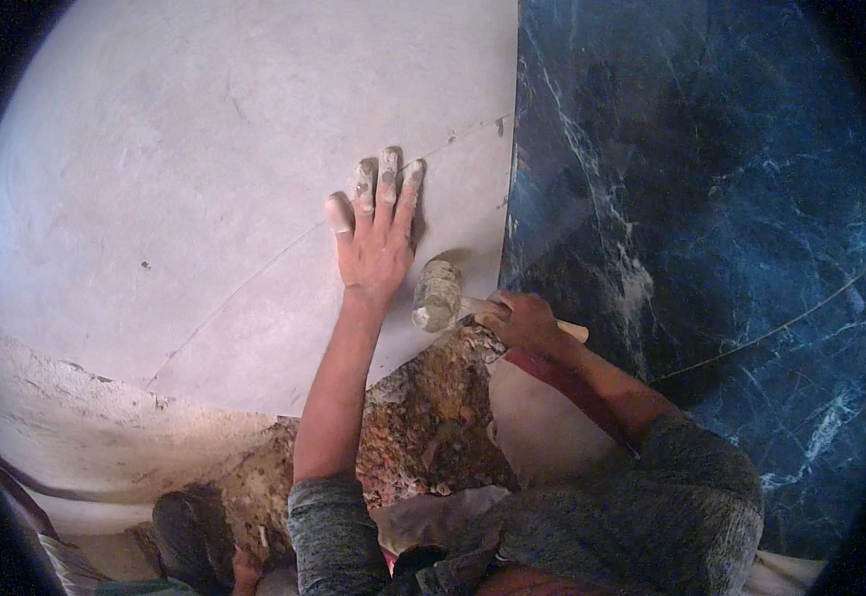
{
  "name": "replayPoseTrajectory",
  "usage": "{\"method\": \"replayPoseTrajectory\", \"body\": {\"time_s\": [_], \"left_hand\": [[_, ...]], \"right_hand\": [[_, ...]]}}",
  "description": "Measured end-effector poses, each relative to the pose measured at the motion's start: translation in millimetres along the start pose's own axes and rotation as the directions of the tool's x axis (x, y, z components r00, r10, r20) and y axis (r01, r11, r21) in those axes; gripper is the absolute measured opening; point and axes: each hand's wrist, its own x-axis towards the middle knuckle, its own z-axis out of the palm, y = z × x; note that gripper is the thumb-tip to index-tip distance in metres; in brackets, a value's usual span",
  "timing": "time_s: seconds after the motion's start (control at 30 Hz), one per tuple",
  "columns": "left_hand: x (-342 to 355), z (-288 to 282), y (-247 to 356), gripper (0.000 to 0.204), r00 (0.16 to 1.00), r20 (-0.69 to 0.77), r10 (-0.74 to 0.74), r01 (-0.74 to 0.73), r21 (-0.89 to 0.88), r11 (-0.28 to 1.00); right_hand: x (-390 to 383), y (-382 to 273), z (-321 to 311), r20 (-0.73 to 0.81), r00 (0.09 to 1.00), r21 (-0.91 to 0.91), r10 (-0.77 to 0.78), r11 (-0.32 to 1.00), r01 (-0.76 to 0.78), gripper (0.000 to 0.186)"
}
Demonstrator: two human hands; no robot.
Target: The person applies mortar to the back of a tile using a trowel, positions the tile onto the wall, and taps it into place with a mallet.
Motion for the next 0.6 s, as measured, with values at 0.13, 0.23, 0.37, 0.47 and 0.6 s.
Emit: {"method": "replayPoseTrajectory", "body": {"time_s": [0.13, 0.23, 0.37, 0.47, 0.6], "left_hand": [[-2, -4, -4, 0.066, 1.0, 0.022, 0.005, -0.004, -0.013, 1.0], [1, -6, -5, 0.065, 1.0, 0.003, 0.005, -0.005, -0.141, 0.99], [-4, -9, -13, 0.075, 0.997, 0.0, 0.076, -0.074, -0.229, 0.971], [-31, -32, -29, 0.075, 0.988, -0.155, -0.022, -0.024, -0.283, 0.959], [-89, -68, -74, 0.056, 0.753, -0.491, -0.437, 0.356, -0.254, 0.899]], "right_hand": [[6, -11, -8, 0.1, 0.995, 0.021, 0.024, 0.999, -0.026, 0.042], [5, -4, -4, 0.255, 0.967, -0.048, 0.003, 0.999, 0.009, 0.045], [-9, -17, -8, 0.141, 0.986, -0.065, -0.094, 0.992, 0.104, 0.044], [-3, -16, 4, 0.41, 0.905, -0.022, 0.109, 0.994, -0.109, 0.04], [-10, 0, 42, 0.61, 0.744, -0.159, 0.271, 0.962, -0.22, 0.035]]}}
